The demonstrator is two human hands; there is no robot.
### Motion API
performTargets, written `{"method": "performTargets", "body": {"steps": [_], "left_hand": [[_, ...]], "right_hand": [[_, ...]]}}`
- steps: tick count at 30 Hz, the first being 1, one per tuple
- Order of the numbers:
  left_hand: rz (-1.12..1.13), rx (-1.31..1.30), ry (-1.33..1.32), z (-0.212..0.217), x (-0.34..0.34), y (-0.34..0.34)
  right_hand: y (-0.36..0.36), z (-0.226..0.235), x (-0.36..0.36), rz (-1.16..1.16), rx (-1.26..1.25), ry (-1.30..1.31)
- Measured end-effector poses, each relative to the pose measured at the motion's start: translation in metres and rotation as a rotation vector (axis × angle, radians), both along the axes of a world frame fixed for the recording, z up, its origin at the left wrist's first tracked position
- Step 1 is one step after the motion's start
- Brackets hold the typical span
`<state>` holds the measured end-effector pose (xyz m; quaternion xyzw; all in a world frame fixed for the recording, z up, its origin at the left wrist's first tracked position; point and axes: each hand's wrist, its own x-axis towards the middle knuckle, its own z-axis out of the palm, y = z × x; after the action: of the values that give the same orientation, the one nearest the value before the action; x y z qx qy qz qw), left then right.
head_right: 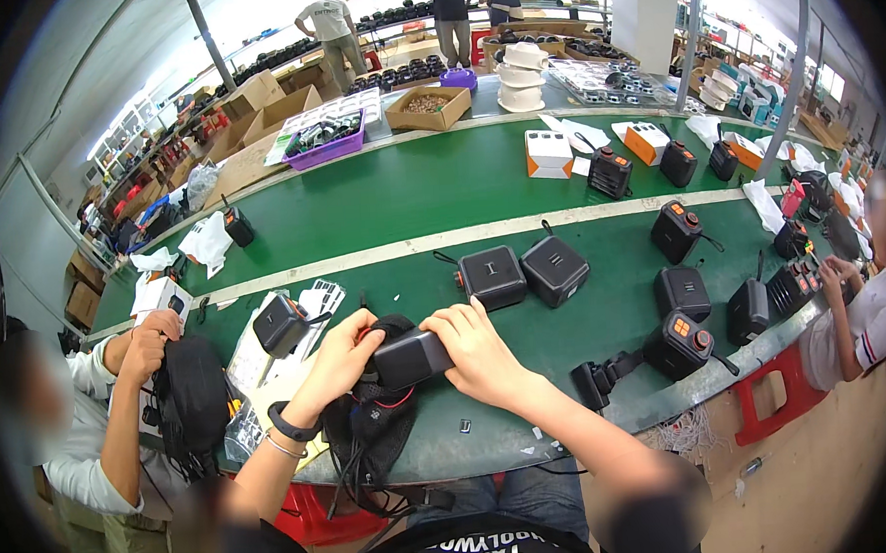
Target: The recorder is assembling electronic components, sensors, and straps onto mesh headgear and checking a wearable device on their wrist.
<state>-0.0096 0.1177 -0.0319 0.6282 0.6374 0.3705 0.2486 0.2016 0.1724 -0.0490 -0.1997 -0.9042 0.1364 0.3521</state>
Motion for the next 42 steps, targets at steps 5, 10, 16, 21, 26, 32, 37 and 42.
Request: {"method": "performTargets", "body": {"steps": [5, 10, 16, 21, 26, 32, 37, 42], "left_hand": [[-0.076, -0.197, -0.118, -0.002, 0.018, -0.005], [-0.017, -0.163, 0.176, 0.006, 0.019, -0.004], [-0.03, -0.121, 0.222, 0.006, 0.016, 0.01], [0.013, -0.09, 0.277, 0.0, 0.011, 0.007], [0.049, 0.079, 0.35, -0.007, 0.007, 0.005], [0.037, 0.086, 0.355, 0.004, 0.008, 0.003], [0.078, 0.19, 0.271, 0.008, 0.025, -0.003], [0.113, 0.012, -0.039, 0.015, 0.023, -0.011]], "right_hand": [[-0.004, -0.036, 0.008, -0.005, -0.136, 0.065], [-0.017, -0.036, 0.02, 0.016, -0.295, 0.411], [-0.019, -0.023, 0.012, 0.24, -0.713, 0.633], [-0.006, -0.036, 0.0, 0.295, -0.946, 0.664], [0.001, -0.048, -0.008, 0.312, -0.967, 0.623], [0.002, -0.04, -0.012, 0.287, -0.899, 0.455], [-0.026, -0.031, -0.029, -0.014, -0.795, 0.495], [-0.007, -0.042, -0.025, 0.234, -0.836, 0.636]]}}
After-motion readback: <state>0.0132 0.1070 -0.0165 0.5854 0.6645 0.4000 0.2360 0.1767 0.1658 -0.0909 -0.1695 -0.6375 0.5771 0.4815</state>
